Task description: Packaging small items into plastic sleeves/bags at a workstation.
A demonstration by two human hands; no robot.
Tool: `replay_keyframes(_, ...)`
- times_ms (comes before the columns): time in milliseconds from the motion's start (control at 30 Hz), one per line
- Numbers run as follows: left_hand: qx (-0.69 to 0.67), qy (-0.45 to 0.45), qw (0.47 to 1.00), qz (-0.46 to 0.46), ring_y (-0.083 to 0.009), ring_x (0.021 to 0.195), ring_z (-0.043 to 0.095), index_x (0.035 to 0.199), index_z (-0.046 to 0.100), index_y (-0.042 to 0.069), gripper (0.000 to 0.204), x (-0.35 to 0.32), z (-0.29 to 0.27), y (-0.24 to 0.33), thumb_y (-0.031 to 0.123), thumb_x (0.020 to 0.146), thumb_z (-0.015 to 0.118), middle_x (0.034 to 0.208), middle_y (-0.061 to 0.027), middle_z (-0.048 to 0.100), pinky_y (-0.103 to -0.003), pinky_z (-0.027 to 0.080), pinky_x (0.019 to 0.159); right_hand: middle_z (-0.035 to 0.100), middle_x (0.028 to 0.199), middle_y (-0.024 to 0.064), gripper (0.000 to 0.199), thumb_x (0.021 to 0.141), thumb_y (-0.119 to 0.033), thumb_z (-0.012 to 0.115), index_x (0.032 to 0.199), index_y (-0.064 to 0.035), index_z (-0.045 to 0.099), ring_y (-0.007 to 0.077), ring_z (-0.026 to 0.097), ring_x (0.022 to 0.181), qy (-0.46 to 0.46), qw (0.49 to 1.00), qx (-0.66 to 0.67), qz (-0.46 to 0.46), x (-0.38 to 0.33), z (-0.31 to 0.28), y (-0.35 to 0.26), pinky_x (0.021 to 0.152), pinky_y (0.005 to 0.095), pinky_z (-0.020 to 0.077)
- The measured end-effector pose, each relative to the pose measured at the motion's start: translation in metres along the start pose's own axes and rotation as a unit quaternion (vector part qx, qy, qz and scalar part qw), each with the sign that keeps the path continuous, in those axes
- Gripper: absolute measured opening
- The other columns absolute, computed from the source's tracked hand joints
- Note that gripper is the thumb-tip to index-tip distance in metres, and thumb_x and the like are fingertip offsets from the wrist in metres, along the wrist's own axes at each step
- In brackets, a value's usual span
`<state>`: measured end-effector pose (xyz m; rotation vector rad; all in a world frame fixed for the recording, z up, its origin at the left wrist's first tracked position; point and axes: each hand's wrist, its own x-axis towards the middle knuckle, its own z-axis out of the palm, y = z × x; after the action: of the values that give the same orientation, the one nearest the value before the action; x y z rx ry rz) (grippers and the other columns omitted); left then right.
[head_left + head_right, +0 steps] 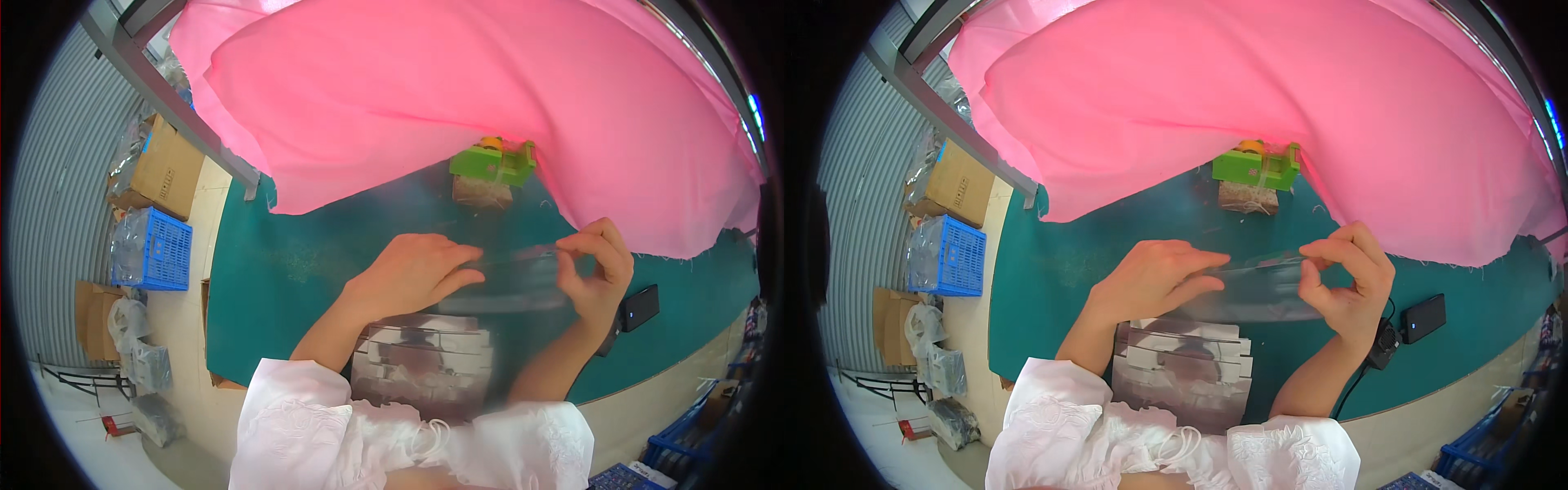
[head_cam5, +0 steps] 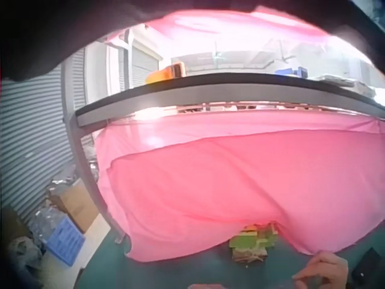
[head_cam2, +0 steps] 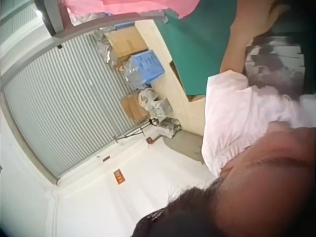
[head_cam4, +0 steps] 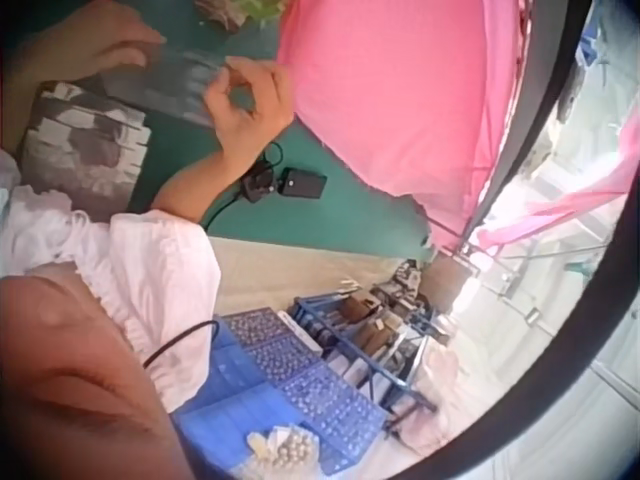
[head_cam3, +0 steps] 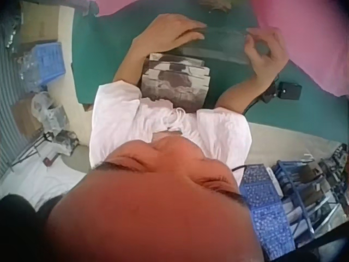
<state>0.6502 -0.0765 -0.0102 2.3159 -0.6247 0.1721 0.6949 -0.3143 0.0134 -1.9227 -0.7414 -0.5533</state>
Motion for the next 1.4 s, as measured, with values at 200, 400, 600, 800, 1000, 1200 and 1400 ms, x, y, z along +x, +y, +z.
replay_keyframes(200, 0.013, -0.048, 0.998, 0.038, -0.0259, 0.069, 0.058, 0.099, 0.069, 0.006, 0.026, 0.0, -0.003, -0.004, 0.028, 0.086, 0.062, 0.074, -0.0075, 0.064, -0.039, 0.047, 0.063, 0.053, 0.072, 0.0049, 0.022, 0.056, 0.01, 0.064, 0.076, 0.0004, 0.065, 0.0125, 0.052, 0.063, -0.006, 1.0, 0.006, -0.008, 0.001, -0.001, -0.002, 0.057, 0.0222, 0.0402)
replay_keyframes(400, 0.035, -0.039, 0.999, 0.006, -0.026, 0.073, 0.059, 0.095, 0.069, 0.007, 0.022, -0.005, -0.007, -0.011, 0.025, 0.088, 0.059, 0.075, -0.0078, 0.065, -0.038, 0.046, 0.067, 0.052, 0.073, 0.0049, 0.021, 0.06, 0.01, 0.062, 0.078, 0.0007, 0.065, 0.012, 0.052, 0.063, 0.031, 0.999, 0.007, -0.002, -0.001, -0.009, 0.002, 0.057, 0.022, 0.0397)
replay_keyframes(600, 0.025, -0.084, 0.996, 0.024, -0.026, 0.081, 0.059, 0.098, 0.069, 0.007, 0.022, -0.004, -0.012, -0.013, 0.023, 0.089, 0.058, 0.079, -0.0074, 0.066, -0.038, 0.046, 0.073, 0.052, 0.073, 0.0049, 0.022, 0.06, 0.011, 0.061, 0.079, 0.0006, 0.065, 0.012, 0.053, 0.062, 0.026, 1.0, 0.002, -0.006, -0.001, -0.009, -0.001, 0.057, 0.0215, 0.0396)
replay_keyframes(800, 0.061, -0.046, 0.996, 0.046, -0.0252, 0.085, 0.059, 0.109, 0.066, 0.005, 0.03, -0.003, -0.014, -0.006, 0.023, 0.085, 0.062, 0.087, -0.0075, 0.065, -0.037, 0.044, 0.08, 0.054, 0.075, 0.006, 0.021, 0.06, 0.011, 0.061, 0.079, 0.0015, 0.065, 0.012, 0.054, 0.062, 0.028, 0.999, 0.033, -0.006, 0.001, 0.007, -0.003, 0.057, 0.0214, 0.0406)
replay_keyframes(1000, 0.03, 0.147, 0.987, 0.056, -0.0248, 0.084, 0.059, 0.118, 0.06, 0.005, 0.041, 0.0, -0.002, 0.02, 0.018, 0.08, 0.067, 0.093, -0.0074, 0.064, -0.036, 0.044, 0.079, 0.056, 0.077, 0.0075, 0.025, 0.063, 0.007, 0.065, 0.087, 0.0021, 0.068, 0.0141, 0.056, 0.067, -0.045, 0.991, 0.125, 0.03, 0.006, 0.043, -0.028, 0.06, 0.0224, 0.0452)
replay_keyframes(1200, 0.043, 0.111, 0.992, 0.034, -0.0229, 0.072, 0.06, 0.116, 0.062, 0.009, 0.038, -0.007, -0.009, 0.016, 0.016, 0.079, 0.068, 0.081, -0.0049, 0.062, -0.033, 0.045, 0.064, 0.059, 0.076, 0.0082, 0.026, 0.062, 0.004, 0.069, 0.087, 0.0001, 0.068, 0.0161, 0.057, 0.068, -0.099, 0.989, 0.111, 0.022, 0.006, 0.042, -0.031, 0.06, 0.0254, 0.0439)
replay_keyframes(1400, 0.063, 0.131, 0.987, 0.06, -0.0209, 0.066, 0.058, 0.108, 0.066, 0.01, 0.03, -0.01, -0.011, 0.019, 0.018, 0.079, 0.069, 0.076, -0.0036, 0.061, -0.032, 0.043, 0.058, 0.058, 0.074, 0.0075, 0.027, 0.057, 0.001, 0.073, 0.083, -0.0019, 0.068, 0.0174, 0.056, 0.064, -0.1, 0.992, 0.077, -0.032, 0.003, 0.042, -0.028, 0.056, 0.0266, 0.0422)
